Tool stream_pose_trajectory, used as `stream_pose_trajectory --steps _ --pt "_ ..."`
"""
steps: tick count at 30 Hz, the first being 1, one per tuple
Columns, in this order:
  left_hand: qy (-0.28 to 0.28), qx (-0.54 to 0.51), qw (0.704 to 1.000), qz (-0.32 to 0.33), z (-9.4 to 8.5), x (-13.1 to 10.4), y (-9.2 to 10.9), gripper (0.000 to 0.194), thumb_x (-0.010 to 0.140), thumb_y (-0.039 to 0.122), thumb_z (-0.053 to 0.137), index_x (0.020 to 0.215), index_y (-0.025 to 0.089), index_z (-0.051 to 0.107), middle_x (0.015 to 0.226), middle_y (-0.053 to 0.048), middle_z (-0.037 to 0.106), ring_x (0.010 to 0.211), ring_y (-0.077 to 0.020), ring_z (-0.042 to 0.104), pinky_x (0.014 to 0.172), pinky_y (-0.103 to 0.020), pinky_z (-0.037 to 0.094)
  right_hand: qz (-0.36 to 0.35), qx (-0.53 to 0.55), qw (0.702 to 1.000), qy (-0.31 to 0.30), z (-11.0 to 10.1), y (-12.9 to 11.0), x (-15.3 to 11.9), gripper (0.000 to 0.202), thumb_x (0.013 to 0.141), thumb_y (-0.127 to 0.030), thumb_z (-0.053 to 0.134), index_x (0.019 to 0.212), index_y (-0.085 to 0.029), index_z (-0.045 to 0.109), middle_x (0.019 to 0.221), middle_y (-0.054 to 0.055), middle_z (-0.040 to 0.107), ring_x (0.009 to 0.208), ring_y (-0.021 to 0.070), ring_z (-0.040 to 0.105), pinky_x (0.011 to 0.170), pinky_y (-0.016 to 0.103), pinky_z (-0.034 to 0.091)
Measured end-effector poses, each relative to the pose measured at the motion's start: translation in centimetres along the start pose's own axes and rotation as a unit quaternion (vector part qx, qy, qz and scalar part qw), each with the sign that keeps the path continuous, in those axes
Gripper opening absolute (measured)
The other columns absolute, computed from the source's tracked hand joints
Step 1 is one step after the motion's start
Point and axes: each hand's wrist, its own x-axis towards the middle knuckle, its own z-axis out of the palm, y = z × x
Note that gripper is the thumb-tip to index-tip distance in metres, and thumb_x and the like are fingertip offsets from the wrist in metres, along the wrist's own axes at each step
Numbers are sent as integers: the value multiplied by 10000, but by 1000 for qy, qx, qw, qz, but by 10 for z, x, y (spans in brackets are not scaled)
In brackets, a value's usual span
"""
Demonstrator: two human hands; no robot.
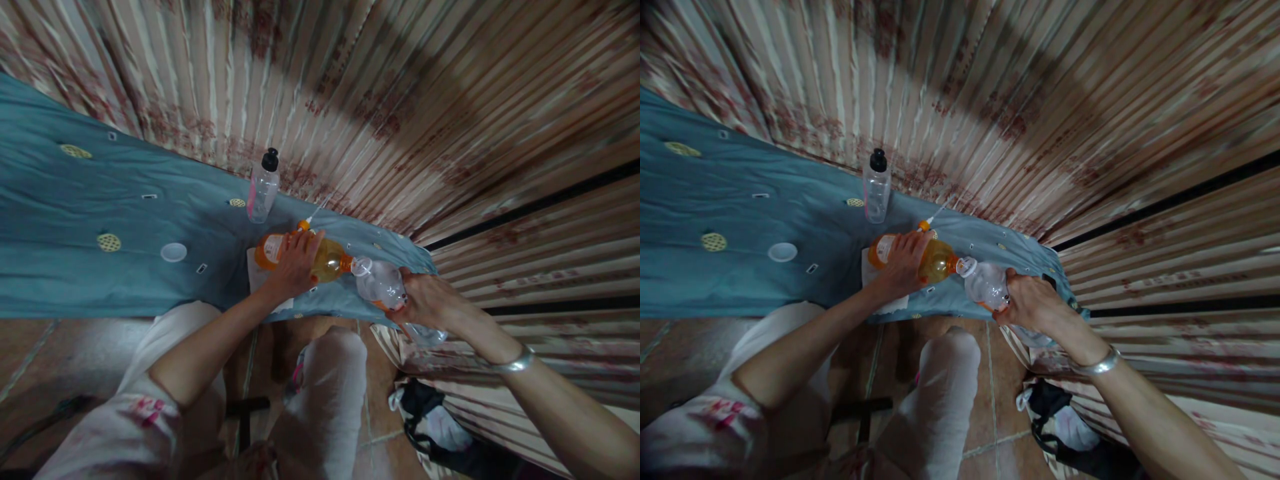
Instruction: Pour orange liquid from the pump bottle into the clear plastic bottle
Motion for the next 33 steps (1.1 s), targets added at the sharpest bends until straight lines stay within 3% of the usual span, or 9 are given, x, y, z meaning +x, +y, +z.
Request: stream_pose_trajectory --steps 4,10,17,25,33 --pt "-2 1 1000 2 0 0 0 897 663 195 666 1451 127 241 1420 -182 432 1338 -348 372 1136 -545 247 -3 10 1000 8 0 1 0 479 725 -438 640 1060 -105 562 905 171 725 865 320 703 628 315 434" --pt "-5 -2 1000 -3 0 1 0 894 665 193 659 1455 132 244 1423 -184 430 1346 -348 369 1134 -548 248 -7 12 1000 12 -1 0 -1 440 723 -430 648 1023 -115 582 849 154 725 787 294 705 598 307 424" --pt "-3 4 1000 -1 1 1 0 894 657 197 660 1454 125 263 1420 -182 433 1341 -346 373 1132 -542 262 -2 9 1000 16 3 2 0 462 723 -448 634 1026 -106 565 862 166 724 825 334 708 598 325 434" --pt "-1 -1 1000 0 1 1 0 885 663 193 647 1451 136 250 1416 -178 441 1344 -338 374 1133 -545 251 -16 9 999 37 5 3 1 456 726 -464 645 1025 -126 582 847 148 728 840 301 704 622 304 446" --pt "-6 2 1000 -3 0 1 0 896 655 197 649 1454 148 248 1431 -174 428 1348 -344 367 1133 -544 251 -11 10 1000 19 5 4 1 454 720 -459 642 1010 -115 587 830 147 726 782 300 709 594 313 430"
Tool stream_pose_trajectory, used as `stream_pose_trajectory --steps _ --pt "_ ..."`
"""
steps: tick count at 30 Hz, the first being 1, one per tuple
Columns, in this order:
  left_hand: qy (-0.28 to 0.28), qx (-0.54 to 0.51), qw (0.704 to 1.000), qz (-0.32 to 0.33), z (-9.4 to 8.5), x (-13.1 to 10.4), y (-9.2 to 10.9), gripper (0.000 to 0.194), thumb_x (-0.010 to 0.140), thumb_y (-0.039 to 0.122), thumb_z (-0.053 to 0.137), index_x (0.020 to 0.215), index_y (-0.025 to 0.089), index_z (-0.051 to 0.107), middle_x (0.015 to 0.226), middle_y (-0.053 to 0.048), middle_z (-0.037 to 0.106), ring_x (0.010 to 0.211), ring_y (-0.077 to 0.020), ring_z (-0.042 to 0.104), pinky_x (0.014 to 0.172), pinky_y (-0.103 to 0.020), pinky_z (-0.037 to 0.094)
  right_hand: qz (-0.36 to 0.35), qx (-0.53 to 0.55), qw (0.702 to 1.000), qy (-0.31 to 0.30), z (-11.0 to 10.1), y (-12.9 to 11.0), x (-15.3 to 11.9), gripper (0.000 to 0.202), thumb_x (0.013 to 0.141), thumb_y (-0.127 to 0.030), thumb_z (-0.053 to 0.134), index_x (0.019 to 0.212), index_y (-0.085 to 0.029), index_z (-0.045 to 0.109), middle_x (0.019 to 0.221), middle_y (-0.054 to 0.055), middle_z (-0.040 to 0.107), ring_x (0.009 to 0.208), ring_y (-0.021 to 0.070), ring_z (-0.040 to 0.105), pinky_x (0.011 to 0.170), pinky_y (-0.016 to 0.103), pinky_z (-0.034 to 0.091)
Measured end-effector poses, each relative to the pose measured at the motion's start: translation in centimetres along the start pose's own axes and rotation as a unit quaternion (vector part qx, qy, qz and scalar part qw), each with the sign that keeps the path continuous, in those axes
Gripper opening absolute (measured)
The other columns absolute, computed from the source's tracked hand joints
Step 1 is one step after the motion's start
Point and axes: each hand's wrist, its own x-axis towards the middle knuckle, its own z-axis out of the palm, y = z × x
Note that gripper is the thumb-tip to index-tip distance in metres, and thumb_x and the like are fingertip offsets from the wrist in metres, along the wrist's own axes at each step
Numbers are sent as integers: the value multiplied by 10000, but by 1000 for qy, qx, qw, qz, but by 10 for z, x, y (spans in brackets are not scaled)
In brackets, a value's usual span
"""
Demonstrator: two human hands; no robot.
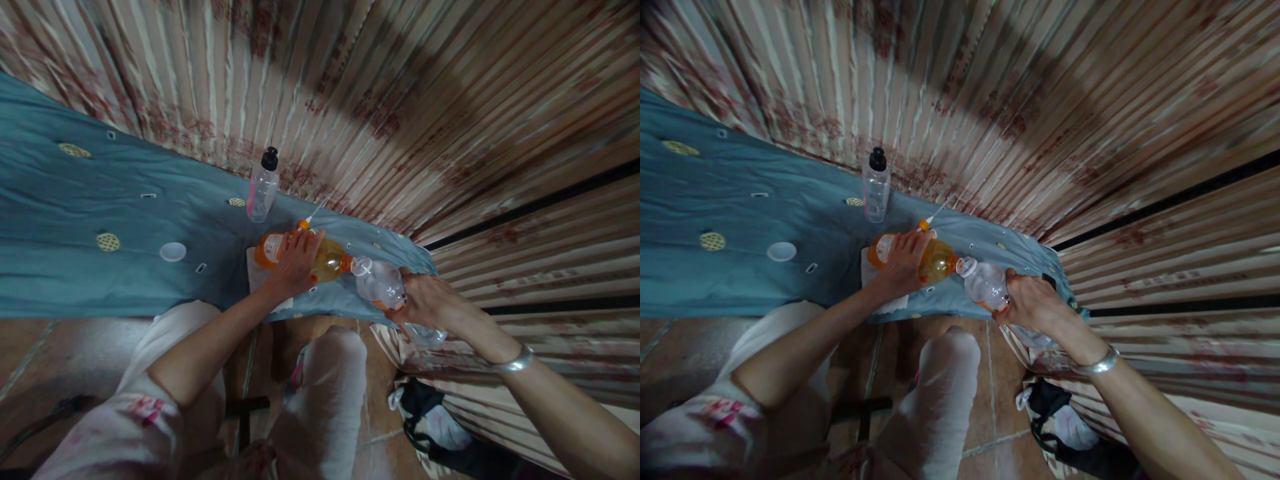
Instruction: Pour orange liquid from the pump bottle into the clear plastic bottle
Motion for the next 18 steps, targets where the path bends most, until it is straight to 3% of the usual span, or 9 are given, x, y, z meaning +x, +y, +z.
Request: stream_pose_trajectory --steps 18 --pt "0 2 1000 3 -1 0 1 903 653 190 673 1450 117 256 1419 -189 434 1342 -348 375 1131 -548 263 8 -7 1000 -13 -5 -3 -2 476 715 -428 639 1055 -104 564 871 151 731 814 296 711 601 305 419"
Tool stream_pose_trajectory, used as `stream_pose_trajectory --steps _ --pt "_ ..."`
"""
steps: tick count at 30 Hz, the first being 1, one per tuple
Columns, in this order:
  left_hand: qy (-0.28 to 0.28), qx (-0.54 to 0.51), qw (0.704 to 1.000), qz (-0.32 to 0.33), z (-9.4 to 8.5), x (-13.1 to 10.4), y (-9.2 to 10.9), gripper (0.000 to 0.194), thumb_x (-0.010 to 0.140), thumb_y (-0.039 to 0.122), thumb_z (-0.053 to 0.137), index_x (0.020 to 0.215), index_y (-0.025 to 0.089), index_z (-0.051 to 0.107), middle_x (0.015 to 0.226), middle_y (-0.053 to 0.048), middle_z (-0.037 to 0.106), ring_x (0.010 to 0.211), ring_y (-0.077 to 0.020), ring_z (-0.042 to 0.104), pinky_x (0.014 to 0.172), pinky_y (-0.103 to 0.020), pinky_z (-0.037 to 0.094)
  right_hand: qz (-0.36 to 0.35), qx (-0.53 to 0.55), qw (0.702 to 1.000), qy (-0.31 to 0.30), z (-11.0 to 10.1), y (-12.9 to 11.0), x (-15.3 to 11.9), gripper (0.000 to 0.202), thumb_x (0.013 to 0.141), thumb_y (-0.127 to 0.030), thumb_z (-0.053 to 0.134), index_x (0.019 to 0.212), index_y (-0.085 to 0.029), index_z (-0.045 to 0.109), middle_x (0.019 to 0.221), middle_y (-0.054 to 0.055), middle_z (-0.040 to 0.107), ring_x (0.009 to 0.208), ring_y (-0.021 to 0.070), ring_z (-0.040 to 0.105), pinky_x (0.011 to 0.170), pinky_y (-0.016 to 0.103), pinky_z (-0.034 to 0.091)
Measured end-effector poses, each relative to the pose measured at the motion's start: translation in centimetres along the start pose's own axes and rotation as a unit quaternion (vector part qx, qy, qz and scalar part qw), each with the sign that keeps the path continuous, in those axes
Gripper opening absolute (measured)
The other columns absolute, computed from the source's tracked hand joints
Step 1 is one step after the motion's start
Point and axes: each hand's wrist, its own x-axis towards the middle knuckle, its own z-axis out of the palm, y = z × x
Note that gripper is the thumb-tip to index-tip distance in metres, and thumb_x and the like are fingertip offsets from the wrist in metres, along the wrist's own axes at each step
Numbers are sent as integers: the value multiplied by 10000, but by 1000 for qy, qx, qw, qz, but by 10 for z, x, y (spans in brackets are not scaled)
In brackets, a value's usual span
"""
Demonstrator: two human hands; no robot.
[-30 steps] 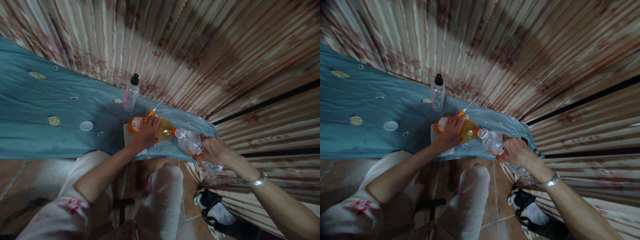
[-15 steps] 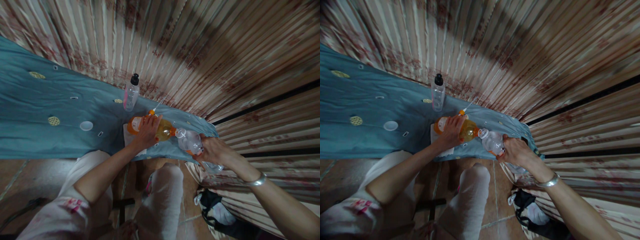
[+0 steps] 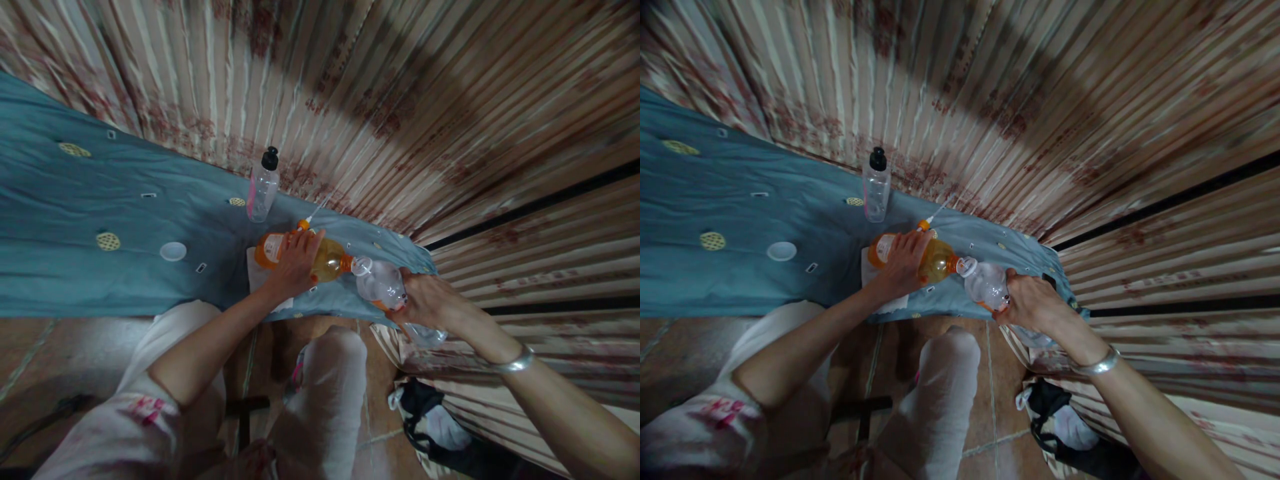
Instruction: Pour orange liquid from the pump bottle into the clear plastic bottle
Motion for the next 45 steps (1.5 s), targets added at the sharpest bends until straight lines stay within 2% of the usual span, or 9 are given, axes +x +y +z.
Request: stream_pose_trajectory --steps 9,17,45 --pt "6 -3 1000 3 2 0 -1 882 662 191 663 1445 113 263 1413 -185 438 1338 -343 376 1134 -557 256 6 -7 1000 -3 -1 -2 0 463 732 -415 620 1055 -90 558 884 172 726 849 336 709 624 330 437" --pt "4 -3 1000 -1 2 0 -1 888 664 197 657 1449 132 248 1421 -178 431 1344 -342 370 1132 -550 260 4 -4 1000 -7 0 -1 0 485 720 -438 642 1047 -87 575 842 158 727 802 313 714 574 315 415" --pt "5 1 1000 -3 1 0 0 899 656 199 661 1454 133 251 1424 -176 432 1346 -342 372 1132 -544 262 -2 -13 1000 0 -2 -2 -1 444 737 -441 627 1028 -107 587 887 162 732 848 310 711 610 309 431"
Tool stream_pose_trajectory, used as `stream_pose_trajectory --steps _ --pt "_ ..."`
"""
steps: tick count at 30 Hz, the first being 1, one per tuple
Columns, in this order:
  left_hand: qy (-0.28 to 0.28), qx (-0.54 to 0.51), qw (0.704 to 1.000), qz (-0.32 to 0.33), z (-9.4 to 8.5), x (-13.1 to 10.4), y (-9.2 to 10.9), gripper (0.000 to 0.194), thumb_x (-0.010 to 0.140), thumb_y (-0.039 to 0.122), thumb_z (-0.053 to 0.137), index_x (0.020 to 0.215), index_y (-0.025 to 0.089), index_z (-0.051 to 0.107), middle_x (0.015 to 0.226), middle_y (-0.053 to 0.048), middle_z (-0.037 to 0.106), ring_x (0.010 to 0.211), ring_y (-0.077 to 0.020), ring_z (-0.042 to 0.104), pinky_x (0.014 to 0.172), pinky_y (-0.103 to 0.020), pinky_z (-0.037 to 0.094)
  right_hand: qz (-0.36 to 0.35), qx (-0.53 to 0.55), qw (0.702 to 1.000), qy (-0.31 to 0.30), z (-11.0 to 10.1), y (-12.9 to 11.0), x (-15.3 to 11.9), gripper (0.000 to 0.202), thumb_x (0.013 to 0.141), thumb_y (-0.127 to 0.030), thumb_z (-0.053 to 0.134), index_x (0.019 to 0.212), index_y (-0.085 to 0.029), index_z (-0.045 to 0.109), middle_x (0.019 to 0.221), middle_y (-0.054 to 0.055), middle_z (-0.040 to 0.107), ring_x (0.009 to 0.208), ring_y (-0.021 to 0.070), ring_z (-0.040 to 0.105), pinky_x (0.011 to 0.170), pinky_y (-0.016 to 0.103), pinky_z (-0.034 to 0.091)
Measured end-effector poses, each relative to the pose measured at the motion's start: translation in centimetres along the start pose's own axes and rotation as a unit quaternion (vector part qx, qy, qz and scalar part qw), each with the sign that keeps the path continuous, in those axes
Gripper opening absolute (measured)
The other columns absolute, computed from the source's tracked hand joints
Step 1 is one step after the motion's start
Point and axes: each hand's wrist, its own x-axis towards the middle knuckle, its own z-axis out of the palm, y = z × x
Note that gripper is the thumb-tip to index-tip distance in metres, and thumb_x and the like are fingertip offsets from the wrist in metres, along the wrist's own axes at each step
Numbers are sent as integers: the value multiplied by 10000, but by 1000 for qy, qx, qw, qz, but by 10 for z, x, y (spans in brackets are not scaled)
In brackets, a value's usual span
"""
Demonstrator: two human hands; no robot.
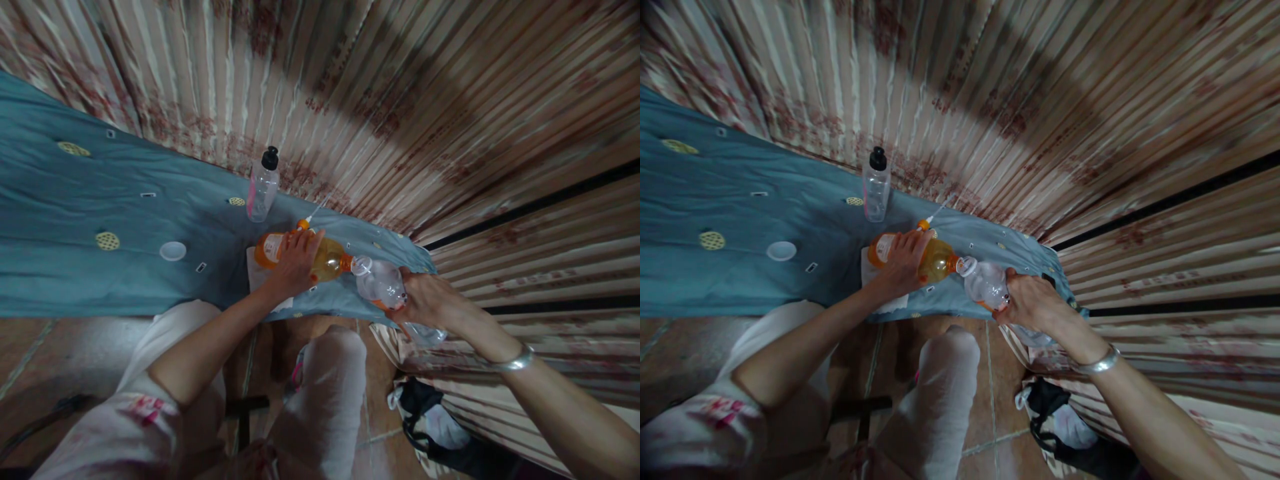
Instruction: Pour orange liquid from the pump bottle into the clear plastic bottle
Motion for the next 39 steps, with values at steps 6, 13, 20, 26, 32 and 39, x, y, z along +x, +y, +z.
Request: stream_pose_trajectory --steps 6,13,20,26,32,39 --pt "-2 -8 1000 1 -1 0 0 895 651 193 657 1448 123 257 1425 -186 427 1347 -349 366 1133 -550 259 -5 6 1000 2 4 3 1 451 743 -466 630 1028 -122 573 877 155 730 847 301 711 614 303 439" --pt "3 -3 1000 4 -1 0 0 890 657 183 657 1448 124 254 1419 -184 432 1347 -341 368 1135 -532 260 1 9 1000 0 3 3 1 482 725 -468 644 1047 -117 572 879 157 730 830 306 711 590 305 429" --pt "-1 2 1000 3 0 0 0 911 650 193 679 1448 127 245 1423 -180 429 1341 -339 374 1133 -540 256 -7 6 1000 -1 2 1 1 448 739 -454 631 1021 -109 585 851 148 725 793 293 709 595 309 423" --pt "2 -3 1000 2 1 0 -1 895 658 199 662 1450 127 251 1418 -183 434 1347 -344 366 1131 -540 253 -7 21 1000 1 1 2 0 455 749 -455 625 1030 -101 572 878 168 727 818 300 708 600 309 421" --pt "-3 -8 1000 0 0 0 0 869 676 211 645 1449 137 255 1422 -180 433 1355 -349 358 1129 -540 248 -6 12 1000 -8 1 2 0 436 735 -433 630 1018 -106 577 859 160 728 798 307 710 587 313 420" --pt "3 -4 1000 7 1 0 -1 897 650 193 664 1446 118 258 1410 -189 437 1340 -347 374 1132 -541 251 -4 8 1000 -5 3 2 1 462 730 -440 626 1040 -103 562 890 168 728 839 306 710 611 308 437"
